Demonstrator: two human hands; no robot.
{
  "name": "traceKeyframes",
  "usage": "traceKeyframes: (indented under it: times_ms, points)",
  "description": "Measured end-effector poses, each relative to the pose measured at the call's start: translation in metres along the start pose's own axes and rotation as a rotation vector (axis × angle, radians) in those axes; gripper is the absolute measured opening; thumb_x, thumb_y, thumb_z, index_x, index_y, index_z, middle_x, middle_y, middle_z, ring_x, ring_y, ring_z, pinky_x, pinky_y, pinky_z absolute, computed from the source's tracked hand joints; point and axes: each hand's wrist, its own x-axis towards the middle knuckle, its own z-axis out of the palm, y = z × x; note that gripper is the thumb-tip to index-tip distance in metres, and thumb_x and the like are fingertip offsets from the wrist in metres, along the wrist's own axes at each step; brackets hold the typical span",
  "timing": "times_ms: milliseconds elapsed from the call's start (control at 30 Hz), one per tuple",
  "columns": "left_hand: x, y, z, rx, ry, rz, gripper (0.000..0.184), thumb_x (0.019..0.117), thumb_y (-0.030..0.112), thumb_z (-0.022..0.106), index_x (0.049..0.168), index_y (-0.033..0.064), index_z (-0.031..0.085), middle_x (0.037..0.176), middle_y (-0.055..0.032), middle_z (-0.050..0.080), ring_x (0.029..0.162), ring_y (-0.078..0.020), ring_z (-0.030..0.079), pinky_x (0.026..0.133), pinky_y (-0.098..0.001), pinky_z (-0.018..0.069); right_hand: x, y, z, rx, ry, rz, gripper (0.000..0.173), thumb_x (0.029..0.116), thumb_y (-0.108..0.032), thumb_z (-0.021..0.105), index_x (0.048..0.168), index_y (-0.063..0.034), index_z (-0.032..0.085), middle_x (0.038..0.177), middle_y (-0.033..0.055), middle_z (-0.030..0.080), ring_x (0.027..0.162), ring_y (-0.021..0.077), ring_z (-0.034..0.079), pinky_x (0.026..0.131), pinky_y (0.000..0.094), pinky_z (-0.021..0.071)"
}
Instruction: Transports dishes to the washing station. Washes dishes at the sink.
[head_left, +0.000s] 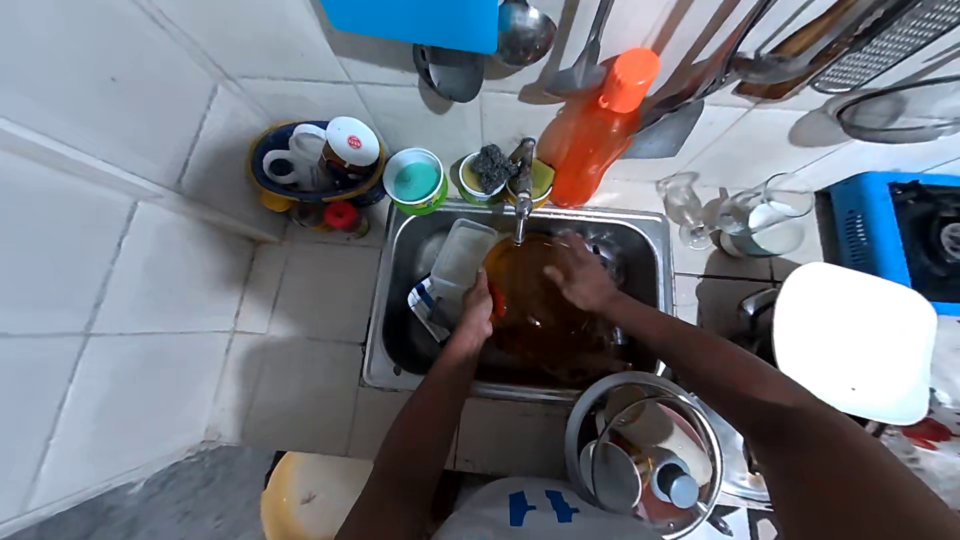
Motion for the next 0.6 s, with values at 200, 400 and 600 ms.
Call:
traceKeyframes:
  times_ms: [200, 400, 600]
  points:
    - [0.012, -0.007, -0.003, 0.014, -0.022, 0.038, 0.065, 0.1078, 0.058, 0.029, 0.087, 0.0022, 0.056, 0.061, -0.0061, 0.053, 0.049, -0.016, 0.053, 0.048, -0.0295, 0.0497, 0.002, -0.047, 0.021, -0.136, -0.088, -0.401, 0.064, 0.1069, -0.055, 0.031, 0.161, -0.0217, 0.038, 0.167, 0.0273, 0.021, 0.158, 0.0416, 0.014, 0.128, 0.0529, 0.0143]
    - [0.003, -0.024, 0.002, 0.241, -0.041, 0.201, 0.069, 0.1098, 0.054, 0.026, 0.114, -0.001, 0.067, 0.101, -0.0179, 0.068, 0.094, -0.0245, 0.067, 0.085, -0.0434, 0.0566, 0.002, -0.046, 0.015, -0.143, -0.088, -0.706, 0.06, 0.1082, -0.048, 0.036, 0.148, -0.0071, 0.055, 0.157, 0.013, 0.049, 0.153, 0.0314, 0.035, 0.128, 0.0491, 0.021]
    - [-0.001, -0.042, -0.003, 0.224, -0.006, 0.163, 0.07, 0.1099, 0.054, 0.024, 0.131, -0.0012, 0.061, 0.126, -0.0233, 0.064, 0.117, -0.0292, 0.062, 0.099, -0.049, 0.0517, 0.032, -0.021, 0.009, -0.098, -0.144, -0.438, 0.06, 0.1097, -0.046, 0.032, 0.156, -0.0104, 0.044, 0.162, 0.0114, 0.043, 0.152, 0.03, 0.036, 0.127, 0.0497, 0.0244]
